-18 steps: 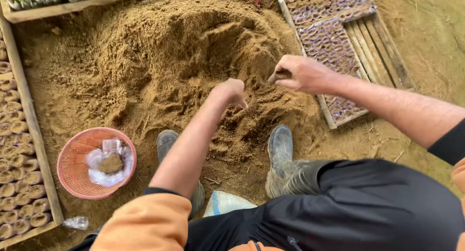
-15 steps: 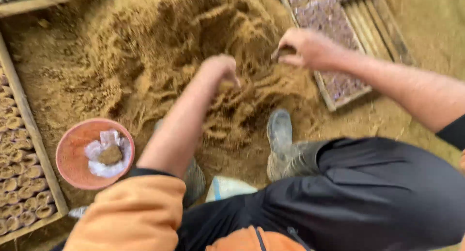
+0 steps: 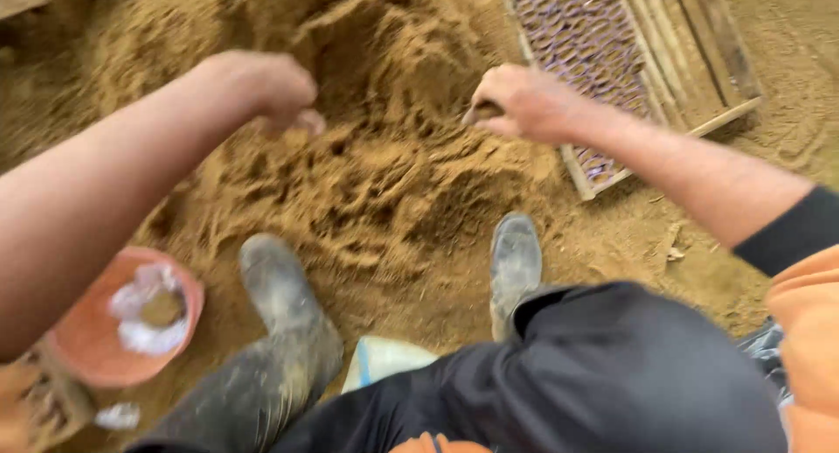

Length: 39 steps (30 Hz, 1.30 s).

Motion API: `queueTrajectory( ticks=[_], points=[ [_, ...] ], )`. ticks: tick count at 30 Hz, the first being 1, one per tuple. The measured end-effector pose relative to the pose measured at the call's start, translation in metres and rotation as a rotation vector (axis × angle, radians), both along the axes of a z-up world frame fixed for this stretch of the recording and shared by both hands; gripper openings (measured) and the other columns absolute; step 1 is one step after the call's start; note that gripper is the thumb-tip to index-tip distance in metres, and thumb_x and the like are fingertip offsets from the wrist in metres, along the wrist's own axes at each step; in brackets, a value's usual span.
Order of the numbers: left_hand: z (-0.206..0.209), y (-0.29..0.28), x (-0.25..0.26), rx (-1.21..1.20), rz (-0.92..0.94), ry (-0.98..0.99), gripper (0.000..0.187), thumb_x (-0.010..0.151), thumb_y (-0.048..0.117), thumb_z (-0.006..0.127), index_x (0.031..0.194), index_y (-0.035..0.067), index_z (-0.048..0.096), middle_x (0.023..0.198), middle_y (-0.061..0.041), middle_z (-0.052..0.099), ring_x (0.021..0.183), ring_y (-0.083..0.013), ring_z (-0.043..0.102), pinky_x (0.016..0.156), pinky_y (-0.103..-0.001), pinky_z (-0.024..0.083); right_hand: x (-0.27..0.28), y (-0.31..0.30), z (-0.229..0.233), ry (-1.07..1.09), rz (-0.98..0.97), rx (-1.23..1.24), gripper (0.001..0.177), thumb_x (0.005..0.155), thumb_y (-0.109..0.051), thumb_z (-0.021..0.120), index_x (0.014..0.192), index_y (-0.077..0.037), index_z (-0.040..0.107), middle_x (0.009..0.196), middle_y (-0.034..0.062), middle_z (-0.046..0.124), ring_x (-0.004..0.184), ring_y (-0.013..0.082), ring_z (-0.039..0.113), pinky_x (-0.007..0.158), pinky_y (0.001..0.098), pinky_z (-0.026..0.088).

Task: The person scoops a brown granular substance from a pile into a small plastic wrapper, rolls it into a cylindrical rod by hand, and places the finished rod into a wooden tray. The person repeats this process multiple times.

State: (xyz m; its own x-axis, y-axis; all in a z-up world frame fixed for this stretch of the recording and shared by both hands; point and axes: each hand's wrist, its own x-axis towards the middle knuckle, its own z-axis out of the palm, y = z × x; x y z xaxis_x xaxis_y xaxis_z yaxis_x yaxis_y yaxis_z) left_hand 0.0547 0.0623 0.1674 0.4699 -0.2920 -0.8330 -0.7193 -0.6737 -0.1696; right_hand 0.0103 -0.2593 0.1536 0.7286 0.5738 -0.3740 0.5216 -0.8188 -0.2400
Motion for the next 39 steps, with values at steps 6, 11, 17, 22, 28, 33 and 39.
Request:
queueTrajectory(
  ticks=[6, 11, 17, 22, 28, 33, 39],
  points=[
    [-0.125, 0.017, 0.018, -0.366, -0.098, 0.1, 0.08, 0.094, 0.063, 0.056, 0.155, 0.019, 0.029, 0.165, -0.009, 0.026, 0.152, -0.0273, 0.027, 0.115, -0.052, 0.042, 0.034, -0.061, -0.105, -0.137, 0.199, 0.294, 0.018, 0.103, -0.022, 0.063, 0.094, -0.007, 0.06, 0.083, 0.005, 0.061, 0.073, 0.015, 0.057, 0.081, 0.0338, 0.054],
    [-0.231, 0.003, -0.017, -0.795, -0.438, -0.316, 0.132, 0.064, 0.095, 0.049, 0.162, 0.016, 0.009, 0.171, -0.015, 0.005, 0.156, -0.0355, 0.007, 0.115, -0.066, 0.018, 0.058, -0.133, -0.131, -0.128, 0.154, 0.206, 0.033, 0.099, -0.039, 0.062, 0.108, -0.008, 0.061, 0.104, 0.0097, 0.063, 0.095, 0.0216, 0.058, 0.087, 0.0383, 0.05],
    [-0.22, -0.022, -0.029, -0.593, -0.441, -0.221, 0.14, 0.062, 0.097, 0.047, 0.163, 0.012, -0.001, 0.172, -0.017, -0.004, 0.158, -0.0359, 0.0, 0.117, -0.069, 0.015, 0.07, -0.276, -0.126, -0.224, -0.106, 0.13, 0.013, 0.1, -0.019, 0.067, 0.105, -0.007, 0.067, 0.093, 0.0082, 0.062, 0.09, 0.0206, 0.057, 0.084, 0.0322, 0.047],
    [-0.249, -0.014, -0.032, -1.01, -0.364, -0.451, 0.152, 0.04, 0.093, 0.042, 0.163, 0.012, 0.007, 0.175, -0.013, 0.005, 0.161, -0.032, 0.009, 0.113, -0.071, 0.024, 0.079, -0.396, -0.145, -0.217, -0.221, -0.093, 0.022, 0.102, -0.032, 0.068, 0.109, -0.012, 0.07, 0.091, 0.0047, 0.061, 0.079, 0.0159, 0.048, 0.074, 0.0279, 0.042],
    [-0.249, -0.022, -0.033, -0.929, -0.346, -0.447, 0.144, 0.042, 0.088, 0.04, 0.162, 0.012, 0.011, 0.177, -0.012, 0.006, 0.164, -0.0321, 0.009, 0.111, -0.072, 0.03, 0.095, -0.447, -0.201, -0.325, -0.109, -0.205, 0.025, 0.099, -0.035, 0.071, 0.107, -0.012, 0.064, 0.102, 0.0067, 0.064, 0.091, 0.0178, 0.057, 0.081, 0.0299, 0.05],
    [-0.253, -0.024, -0.034, -0.904, -0.338, -0.425, 0.137, 0.049, 0.086, 0.03, 0.161, 0.013, 0.006, 0.177, -0.011, 0.001, 0.165, -0.0323, 0.004, 0.109, -0.075, 0.028, 0.106, -0.456, -0.227, -0.44, 0.057, -0.201, 0.03, 0.097, -0.034, 0.071, 0.12, -0.015, 0.066, 0.113, 0.0057, 0.069, 0.102, 0.016, 0.061, 0.089, 0.0286, 0.051],
    [-0.25, -0.027, -0.033, -0.961, -0.304, -0.391, 0.126, 0.056, 0.081, 0.026, 0.16, 0.011, 0.01, 0.179, -0.013, 0.003, 0.166, -0.0325, 0.005, 0.11, -0.077, 0.026, 0.114, -0.46, -0.242, -0.508, 0.146, -0.194, 0.029, 0.101, -0.038, 0.069, 0.117, -0.013, 0.066, 0.111, 0.0032, 0.069, 0.095, 0.0131, 0.06, 0.082, 0.0254, 0.051]
  ],
)
